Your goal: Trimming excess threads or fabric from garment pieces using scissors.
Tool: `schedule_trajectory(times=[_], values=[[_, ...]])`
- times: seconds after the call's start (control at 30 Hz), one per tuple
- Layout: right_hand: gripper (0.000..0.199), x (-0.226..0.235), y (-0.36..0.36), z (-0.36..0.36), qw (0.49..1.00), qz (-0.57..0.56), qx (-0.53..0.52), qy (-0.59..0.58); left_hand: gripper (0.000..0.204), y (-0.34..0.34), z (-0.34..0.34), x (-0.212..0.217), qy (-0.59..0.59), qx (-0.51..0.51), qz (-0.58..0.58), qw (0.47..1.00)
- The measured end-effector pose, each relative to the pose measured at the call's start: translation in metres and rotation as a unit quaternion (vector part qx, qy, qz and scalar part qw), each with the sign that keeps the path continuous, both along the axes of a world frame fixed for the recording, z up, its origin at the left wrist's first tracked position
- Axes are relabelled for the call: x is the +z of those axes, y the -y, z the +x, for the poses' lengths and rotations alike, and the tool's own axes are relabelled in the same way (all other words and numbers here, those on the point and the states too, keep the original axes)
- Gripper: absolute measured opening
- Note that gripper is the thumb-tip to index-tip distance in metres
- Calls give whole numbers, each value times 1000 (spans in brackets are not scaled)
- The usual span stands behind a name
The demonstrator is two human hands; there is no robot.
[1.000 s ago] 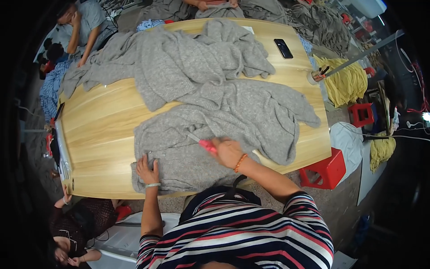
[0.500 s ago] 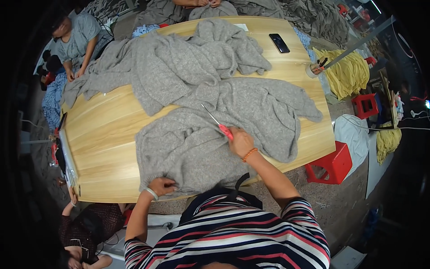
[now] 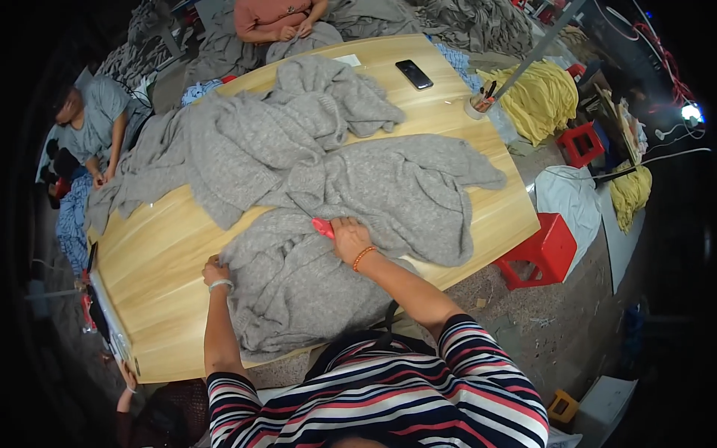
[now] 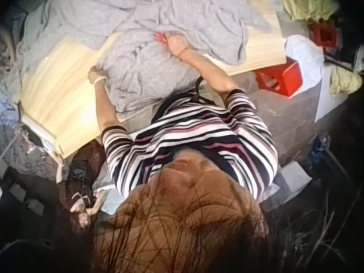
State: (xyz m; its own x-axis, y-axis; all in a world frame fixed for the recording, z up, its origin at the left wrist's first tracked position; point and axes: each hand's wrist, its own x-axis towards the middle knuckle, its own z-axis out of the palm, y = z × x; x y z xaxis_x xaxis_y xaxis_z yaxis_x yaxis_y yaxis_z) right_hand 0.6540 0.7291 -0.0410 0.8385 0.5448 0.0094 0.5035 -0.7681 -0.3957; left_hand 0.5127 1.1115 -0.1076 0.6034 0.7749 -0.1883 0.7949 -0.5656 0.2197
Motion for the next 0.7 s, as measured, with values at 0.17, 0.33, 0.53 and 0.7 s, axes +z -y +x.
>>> schedule_trajectory(times=[0.17, 0.33, 0.53, 0.7], values=[[30, 23, 9, 3, 995, 33, -18, -91, 25, -56, -58, -32, 139, -84, -10, 987], [33, 85, 55, 20, 994, 54, -4, -97, 13, -76, -74, 34, 318, -1, -373, 872], [36, 137, 139, 47, 963, 163, 41, -211, 13, -27, -114, 158, 275, -28, -526, 804], [33, 96, 145, 46, 985, -33, 55, -159, 12, -9, -166, 66, 138, -44, -509, 848]])
